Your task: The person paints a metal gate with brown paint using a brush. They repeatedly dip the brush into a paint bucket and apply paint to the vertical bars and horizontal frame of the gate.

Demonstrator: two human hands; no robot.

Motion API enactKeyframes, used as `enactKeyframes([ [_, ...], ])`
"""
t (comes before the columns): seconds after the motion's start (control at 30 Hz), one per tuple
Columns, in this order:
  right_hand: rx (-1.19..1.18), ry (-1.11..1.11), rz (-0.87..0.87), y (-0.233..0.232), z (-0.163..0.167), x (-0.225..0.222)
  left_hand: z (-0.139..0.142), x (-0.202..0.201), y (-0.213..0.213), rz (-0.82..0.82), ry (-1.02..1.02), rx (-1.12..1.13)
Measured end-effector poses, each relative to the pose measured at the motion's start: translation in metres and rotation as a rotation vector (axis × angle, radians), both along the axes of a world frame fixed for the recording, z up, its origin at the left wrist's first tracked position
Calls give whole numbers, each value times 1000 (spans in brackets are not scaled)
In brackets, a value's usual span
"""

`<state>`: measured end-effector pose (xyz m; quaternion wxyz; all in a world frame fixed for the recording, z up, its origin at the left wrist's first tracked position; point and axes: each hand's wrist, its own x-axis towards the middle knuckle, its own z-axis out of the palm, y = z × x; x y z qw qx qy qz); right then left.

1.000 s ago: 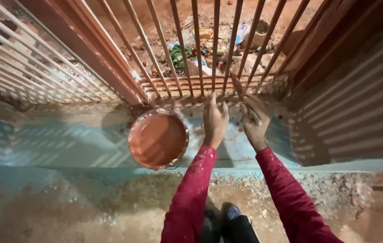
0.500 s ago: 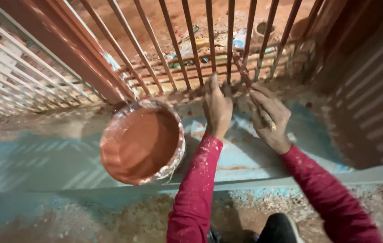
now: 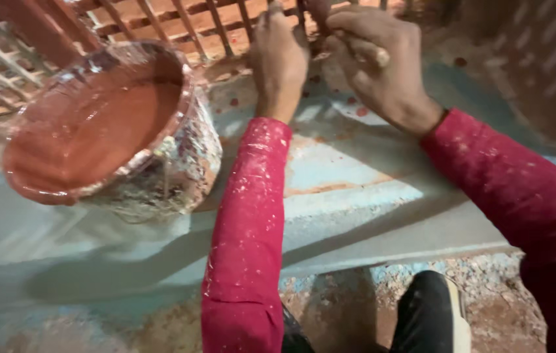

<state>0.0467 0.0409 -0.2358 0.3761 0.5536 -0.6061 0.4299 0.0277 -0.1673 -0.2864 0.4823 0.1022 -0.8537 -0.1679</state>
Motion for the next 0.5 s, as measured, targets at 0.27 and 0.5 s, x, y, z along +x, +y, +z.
enactKeyframes([
  [0.27,-94,-19,-62,-7,-1,-14,1,9,-1,-109,19,72],
  [0.5,83,9,-21,-9,-24,-11,10,12,2,-41,-34,73],
])
